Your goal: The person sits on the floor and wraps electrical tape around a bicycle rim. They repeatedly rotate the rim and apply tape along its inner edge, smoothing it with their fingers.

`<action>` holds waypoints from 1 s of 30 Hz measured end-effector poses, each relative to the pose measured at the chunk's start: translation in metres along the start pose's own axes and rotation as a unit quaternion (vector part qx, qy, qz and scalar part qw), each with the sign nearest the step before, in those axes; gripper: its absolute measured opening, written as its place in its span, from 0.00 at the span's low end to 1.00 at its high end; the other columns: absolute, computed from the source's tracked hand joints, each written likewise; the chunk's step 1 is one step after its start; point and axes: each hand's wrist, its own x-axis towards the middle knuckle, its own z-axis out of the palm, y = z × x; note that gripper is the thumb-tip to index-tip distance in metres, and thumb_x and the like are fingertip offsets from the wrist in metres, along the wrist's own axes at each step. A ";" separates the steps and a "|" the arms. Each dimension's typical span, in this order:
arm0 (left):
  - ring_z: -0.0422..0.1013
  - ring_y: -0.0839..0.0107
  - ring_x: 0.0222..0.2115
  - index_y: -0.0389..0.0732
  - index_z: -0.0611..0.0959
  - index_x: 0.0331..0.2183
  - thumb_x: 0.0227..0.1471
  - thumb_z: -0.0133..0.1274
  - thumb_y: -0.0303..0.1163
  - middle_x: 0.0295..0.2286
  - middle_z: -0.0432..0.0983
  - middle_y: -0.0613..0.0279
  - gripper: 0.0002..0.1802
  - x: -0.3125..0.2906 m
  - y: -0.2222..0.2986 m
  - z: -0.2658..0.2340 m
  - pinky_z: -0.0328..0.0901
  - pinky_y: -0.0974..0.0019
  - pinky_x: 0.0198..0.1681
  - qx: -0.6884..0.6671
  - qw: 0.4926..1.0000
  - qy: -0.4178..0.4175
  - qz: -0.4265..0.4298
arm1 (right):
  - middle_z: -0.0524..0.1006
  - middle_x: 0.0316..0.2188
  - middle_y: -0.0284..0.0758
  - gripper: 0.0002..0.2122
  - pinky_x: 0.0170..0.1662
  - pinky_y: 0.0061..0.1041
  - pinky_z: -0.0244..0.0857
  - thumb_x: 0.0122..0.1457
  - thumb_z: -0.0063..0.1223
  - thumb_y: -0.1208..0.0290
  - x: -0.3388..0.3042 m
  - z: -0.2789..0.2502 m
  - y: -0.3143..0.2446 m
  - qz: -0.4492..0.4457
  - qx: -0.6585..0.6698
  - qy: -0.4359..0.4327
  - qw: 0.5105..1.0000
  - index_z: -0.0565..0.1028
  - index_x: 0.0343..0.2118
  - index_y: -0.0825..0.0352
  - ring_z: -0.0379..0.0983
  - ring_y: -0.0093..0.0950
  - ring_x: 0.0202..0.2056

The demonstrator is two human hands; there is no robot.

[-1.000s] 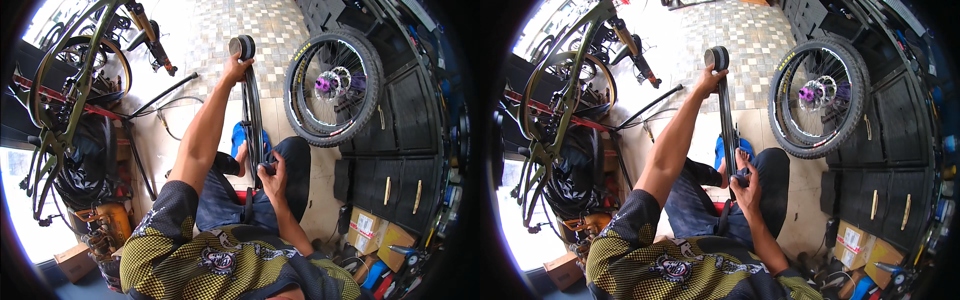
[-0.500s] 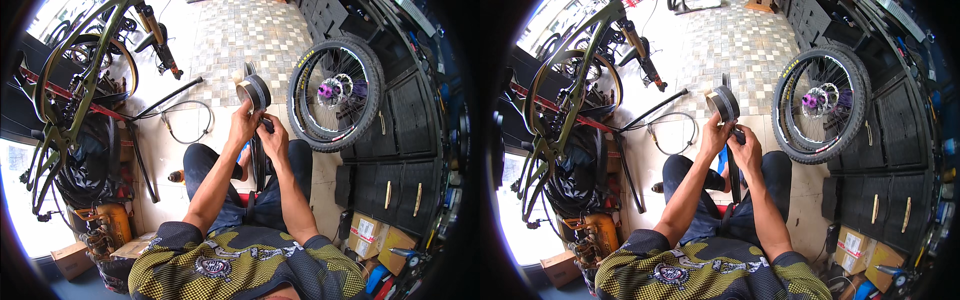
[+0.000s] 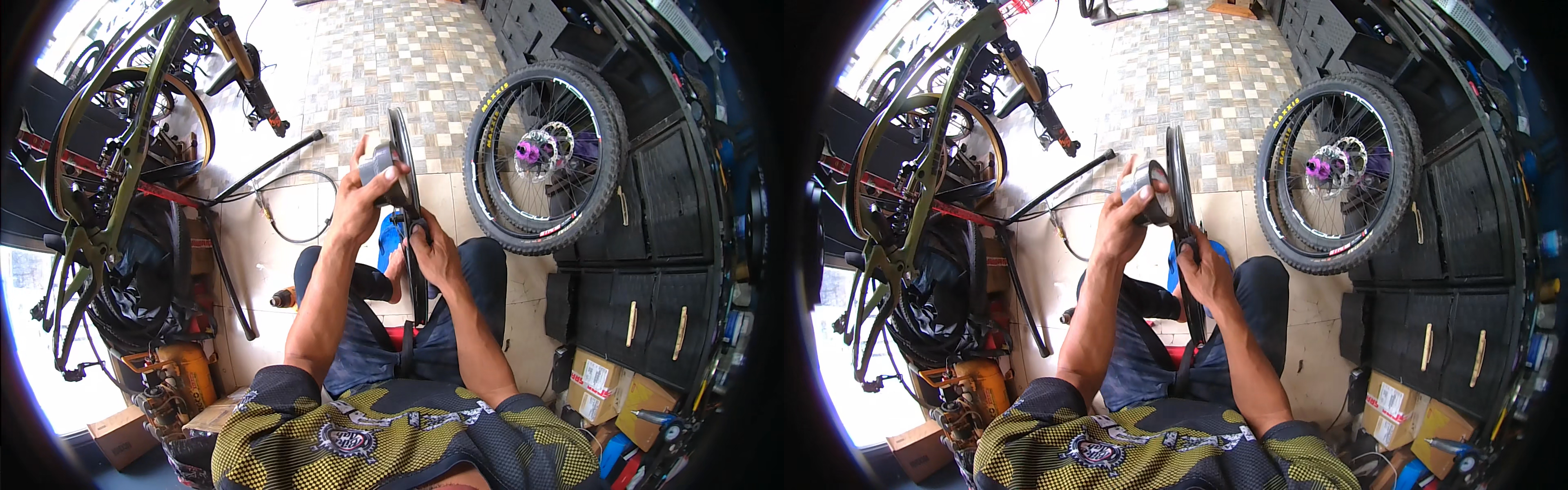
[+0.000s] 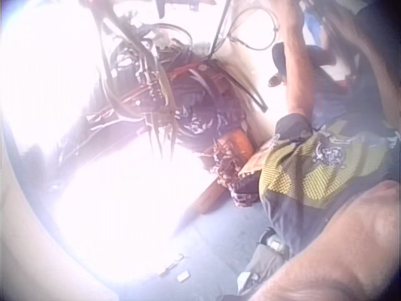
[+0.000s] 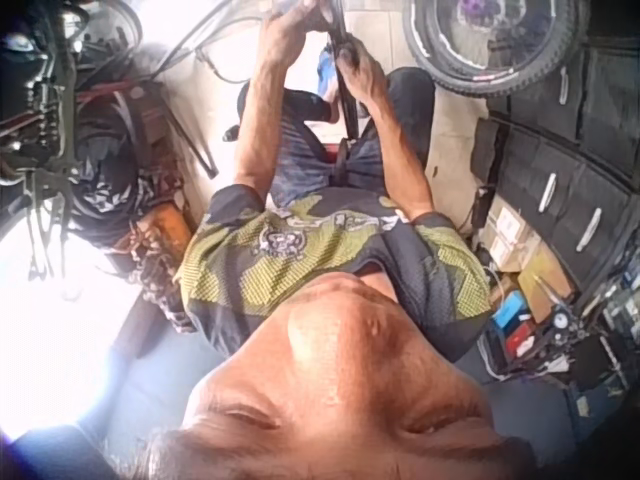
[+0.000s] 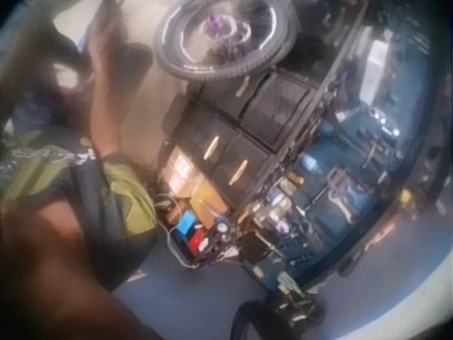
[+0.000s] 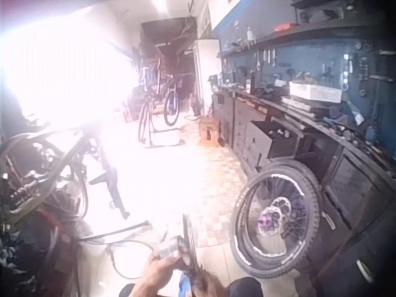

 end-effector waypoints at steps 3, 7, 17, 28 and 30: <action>0.74 0.68 0.54 0.38 0.89 0.46 0.53 0.73 0.36 0.51 0.81 0.60 0.20 0.021 0.011 0.003 0.70 0.56 0.58 0.113 0.994 0.011 0.008 | 0.84 0.29 0.46 0.28 0.42 0.45 0.74 0.71 0.44 0.52 -0.011 -0.001 -0.016 -0.009 -0.016 -0.015 1.000 0.66 0.68 0.64 0.83 0.50 0.38; 0.80 0.66 0.46 0.36 0.88 0.48 0.51 0.75 0.32 0.47 0.85 0.56 0.23 0.049 0.039 0.002 0.75 0.59 0.50 0.075 0.997 -0.002 0.025 | 0.84 0.22 0.36 0.29 0.45 0.43 0.74 0.73 0.41 0.50 -0.017 -0.003 -0.013 -0.002 0.019 -0.023 1.000 0.65 0.68 0.68 0.85 0.42 0.36; 0.80 0.67 0.45 0.33 0.89 0.42 0.56 0.71 0.34 0.43 0.86 0.53 0.16 0.133 0.058 -0.008 0.71 0.60 0.57 0.212 0.974 0.015 0.076 | 0.85 0.31 0.46 0.29 0.51 0.48 0.73 0.72 0.44 0.52 -0.016 0.005 0.015 -0.037 -0.017 0.013 0.999 0.66 0.68 0.68 0.83 0.51 0.41; 0.61 0.51 0.62 0.36 0.91 0.42 0.49 0.75 0.48 0.67 0.57 0.40 0.26 0.192 0.062 -0.020 0.63 0.45 0.67 0.352 0.916 0.010 0.192 | 0.83 0.41 0.56 0.29 0.47 0.48 0.75 0.72 0.45 0.54 -0.018 -0.001 0.012 -0.035 -0.032 0.006 0.999 0.66 0.68 0.69 0.82 0.56 0.43; 0.48 0.47 0.70 0.43 0.94 0.40 0.47 0.76 0.52 0.73 0.44 0.40 0.25 0.205 0.063 -0.023 0.57 0.39 0.71 0.508 0.821 0.048 0.258 | 0.83 0.41 0.56 0.29 0.50 0.48 0.75 0.72 0.44 0.54 -0.017 0.000 0.016 -0.035 -0.026 0.003 0.999 0.66 0.68 0.71 0.81 0.56 0.44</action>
